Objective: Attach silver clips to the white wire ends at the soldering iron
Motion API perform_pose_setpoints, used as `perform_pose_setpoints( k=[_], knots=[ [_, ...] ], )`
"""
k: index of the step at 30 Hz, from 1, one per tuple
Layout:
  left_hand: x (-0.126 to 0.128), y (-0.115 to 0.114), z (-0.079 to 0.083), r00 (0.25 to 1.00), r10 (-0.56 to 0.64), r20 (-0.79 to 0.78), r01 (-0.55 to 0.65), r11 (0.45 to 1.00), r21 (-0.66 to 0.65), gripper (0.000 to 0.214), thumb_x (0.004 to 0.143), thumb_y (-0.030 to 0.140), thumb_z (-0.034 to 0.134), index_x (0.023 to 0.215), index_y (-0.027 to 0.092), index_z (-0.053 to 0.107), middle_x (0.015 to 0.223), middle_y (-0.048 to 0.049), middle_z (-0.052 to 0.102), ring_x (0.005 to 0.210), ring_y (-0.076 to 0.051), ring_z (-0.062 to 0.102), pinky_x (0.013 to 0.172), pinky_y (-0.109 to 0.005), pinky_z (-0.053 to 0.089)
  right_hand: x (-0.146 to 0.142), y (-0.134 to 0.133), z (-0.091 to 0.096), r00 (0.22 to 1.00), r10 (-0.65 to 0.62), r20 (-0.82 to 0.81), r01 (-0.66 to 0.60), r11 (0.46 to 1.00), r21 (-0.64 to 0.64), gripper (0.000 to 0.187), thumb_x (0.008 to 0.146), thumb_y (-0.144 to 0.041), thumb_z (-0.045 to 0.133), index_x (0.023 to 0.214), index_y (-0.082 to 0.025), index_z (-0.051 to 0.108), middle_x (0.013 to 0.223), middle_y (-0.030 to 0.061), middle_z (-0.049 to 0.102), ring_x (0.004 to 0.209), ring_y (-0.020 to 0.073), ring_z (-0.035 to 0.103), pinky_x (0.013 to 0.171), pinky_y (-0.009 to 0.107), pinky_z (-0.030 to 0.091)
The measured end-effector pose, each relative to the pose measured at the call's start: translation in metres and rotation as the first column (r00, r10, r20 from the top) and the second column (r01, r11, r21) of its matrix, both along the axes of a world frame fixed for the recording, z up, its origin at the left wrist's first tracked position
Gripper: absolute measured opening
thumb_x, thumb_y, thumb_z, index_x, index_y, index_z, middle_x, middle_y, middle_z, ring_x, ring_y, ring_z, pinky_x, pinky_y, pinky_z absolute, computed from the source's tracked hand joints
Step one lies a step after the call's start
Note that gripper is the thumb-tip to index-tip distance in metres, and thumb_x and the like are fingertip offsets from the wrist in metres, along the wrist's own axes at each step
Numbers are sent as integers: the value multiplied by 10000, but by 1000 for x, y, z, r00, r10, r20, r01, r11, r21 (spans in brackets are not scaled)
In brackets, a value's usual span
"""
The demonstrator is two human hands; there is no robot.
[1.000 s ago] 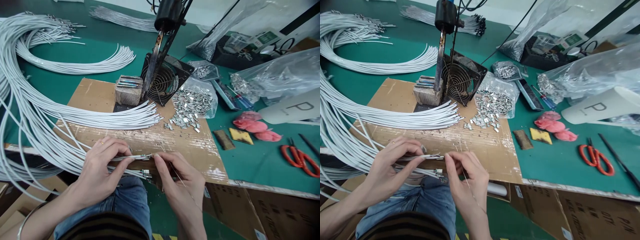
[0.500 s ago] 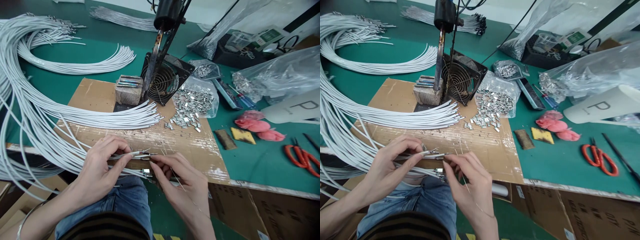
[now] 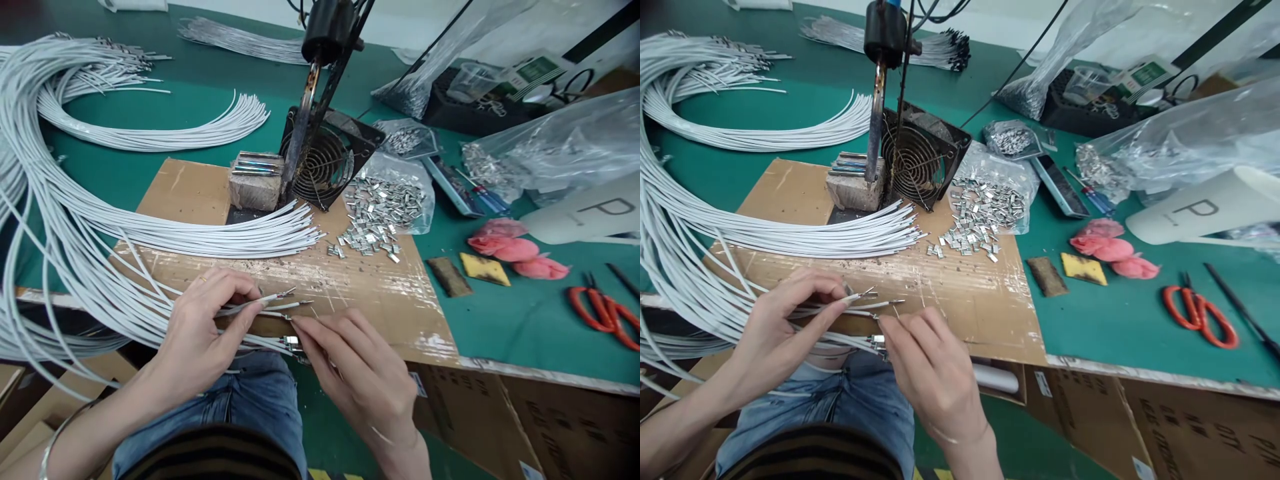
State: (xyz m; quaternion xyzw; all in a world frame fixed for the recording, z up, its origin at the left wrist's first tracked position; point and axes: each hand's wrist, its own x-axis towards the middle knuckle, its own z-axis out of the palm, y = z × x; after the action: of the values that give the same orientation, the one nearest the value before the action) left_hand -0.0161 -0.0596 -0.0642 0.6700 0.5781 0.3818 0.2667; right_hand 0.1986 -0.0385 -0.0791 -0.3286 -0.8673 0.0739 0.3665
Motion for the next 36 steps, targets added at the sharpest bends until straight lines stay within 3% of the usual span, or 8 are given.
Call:
perform_pose_setpoints(
  k=[5,11,14,17,23,28,31,36],
  knots=[
    [2,0,-2,999,7,-41,-2,995,100,175,941,78,622,1054,211,631,959,-39,677,890,-206,595,799,-365,473,13,-9,-9,992,-25,122,2,984,180,460,903,10,643,1349,-102,634,902,119,804,765,248,702,645,378,595],
    [0,-4,1,992,-67,-104,85,980,178,191,911,35,623,1019,190,652,1049,-88,678,1062,-246,621,917,-418,471,28,-21,-18,979,0,204,-25,993,119,686,976,-24,559,1618,-116,334,1081,111,816,912,273,742,788,376,640],
    [0,-4,2,988,-64,-144,85,985,148,237,896,89,671,1118,166,641,1038,-90,702,1008,-245,627,895,-420,472,30,-24,-18,974,-1,227,-22,995,102,706,972,-9,558,1623,-122,311,1124,98,810,939,265,734,843,363,638],
    [1,-3,0,985,-53,-165,80,984,160,144,905,102,678,1032,168,669,1049,-94,714,1032,-245,640,936,-424,450,29,-25,-17,972,14,233,-38,994,99,713,973,-6,554,1627,-105,289,1116,103,812,913,258,744,834,349,649],
    [1,-3,-3,985,-40,-167,72,979,190,105,915,85,677,931,189,671,1006,-75,720,979,-225,652,894,-397,449,25,-21,-18,985,-38,169,15,991,131,524,974,-49,563,1482,-178,567,994,67,837,763,250,767,749,334,663],
    [1,-1,-5,984,-26,-178,61,979,196,106,923,95,678,934,200,666,1001,-66,722,968,-225,649,878,-401,455,12,-13,-12,997,-79,-16,81,979,185,544,814,3,767,1327,-157,686,825,62,808,659,208,721,632,319,622],
    [3,0,-7,980,-4,-199,44,979,199,101,923,99,679,938,199,674,1012,-73,722,983,-237,647,886,-412,455,9,-8,-5,987,-71,-146,77,996,40,464,792,26,768,1190,-210,737,803,57,785,661,198,686,599,334,584],
    [4,1,-8,973,4,-232,40,982,187,125,926,91,660,1008,185,654,1029,-87,718,1006,-254,634,907,-433,455,15,-6,2,986,67,-156,-101,970,-220,341,820,44,695,1084,-171,729,818,72,745,722,197,640,624,341,560]
  ],
)
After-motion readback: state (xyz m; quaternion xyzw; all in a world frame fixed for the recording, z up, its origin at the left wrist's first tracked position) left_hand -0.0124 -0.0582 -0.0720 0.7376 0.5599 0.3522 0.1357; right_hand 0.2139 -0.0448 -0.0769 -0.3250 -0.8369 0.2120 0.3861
